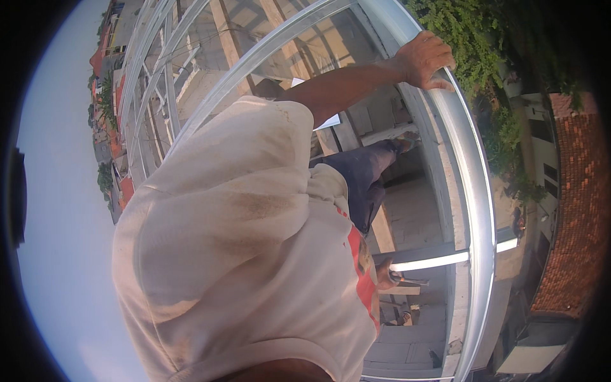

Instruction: The person positions and secures metal frame sections on a rooftop using pliers and a power drill. They align the frame pieces, tighten connections, and adjust the structure while another person assists nearby.

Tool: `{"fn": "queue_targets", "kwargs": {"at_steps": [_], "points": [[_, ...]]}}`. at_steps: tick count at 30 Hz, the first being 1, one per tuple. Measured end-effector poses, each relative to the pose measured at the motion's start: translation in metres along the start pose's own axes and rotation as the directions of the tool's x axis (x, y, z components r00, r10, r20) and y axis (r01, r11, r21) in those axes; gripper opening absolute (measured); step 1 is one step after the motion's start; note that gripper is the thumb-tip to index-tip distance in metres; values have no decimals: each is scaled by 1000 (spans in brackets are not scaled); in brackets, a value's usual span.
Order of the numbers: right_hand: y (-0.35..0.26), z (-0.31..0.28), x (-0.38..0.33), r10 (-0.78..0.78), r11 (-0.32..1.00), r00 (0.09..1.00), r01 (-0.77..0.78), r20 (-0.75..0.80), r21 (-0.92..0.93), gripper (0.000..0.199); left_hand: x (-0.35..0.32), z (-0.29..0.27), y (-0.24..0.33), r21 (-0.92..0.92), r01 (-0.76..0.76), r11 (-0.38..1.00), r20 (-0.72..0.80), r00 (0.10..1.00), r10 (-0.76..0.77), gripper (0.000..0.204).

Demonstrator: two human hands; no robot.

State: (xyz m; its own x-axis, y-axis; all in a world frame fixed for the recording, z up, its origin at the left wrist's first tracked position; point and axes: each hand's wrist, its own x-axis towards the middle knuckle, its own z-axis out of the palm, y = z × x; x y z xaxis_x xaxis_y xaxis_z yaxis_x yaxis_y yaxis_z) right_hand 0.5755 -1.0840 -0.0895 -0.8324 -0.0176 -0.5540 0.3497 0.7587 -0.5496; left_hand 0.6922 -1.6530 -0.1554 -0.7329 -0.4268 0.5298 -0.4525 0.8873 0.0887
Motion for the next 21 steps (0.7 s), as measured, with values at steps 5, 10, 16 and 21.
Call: {"fn": "queue_targets", "kwargs": {"at_steps": [5,10,16,21], "points": [[20,11,13,-49,998,999,49,15,-40,61,0,0,8,1,75,997,51,996,-75,59],[44,13,31,-67,987,997,72,35,-144,63,-4,-7,11,22,115,993,89,989,-117,62],[30,29,-3,-84,992,993,75,-88,-103,51,0,-14,17,6,139,990,138,981,-138,62],[41,29,3,-68,994,994,61,-86,-88,52,1,-9,21,59,122,991,111,986,-128,63]]}}
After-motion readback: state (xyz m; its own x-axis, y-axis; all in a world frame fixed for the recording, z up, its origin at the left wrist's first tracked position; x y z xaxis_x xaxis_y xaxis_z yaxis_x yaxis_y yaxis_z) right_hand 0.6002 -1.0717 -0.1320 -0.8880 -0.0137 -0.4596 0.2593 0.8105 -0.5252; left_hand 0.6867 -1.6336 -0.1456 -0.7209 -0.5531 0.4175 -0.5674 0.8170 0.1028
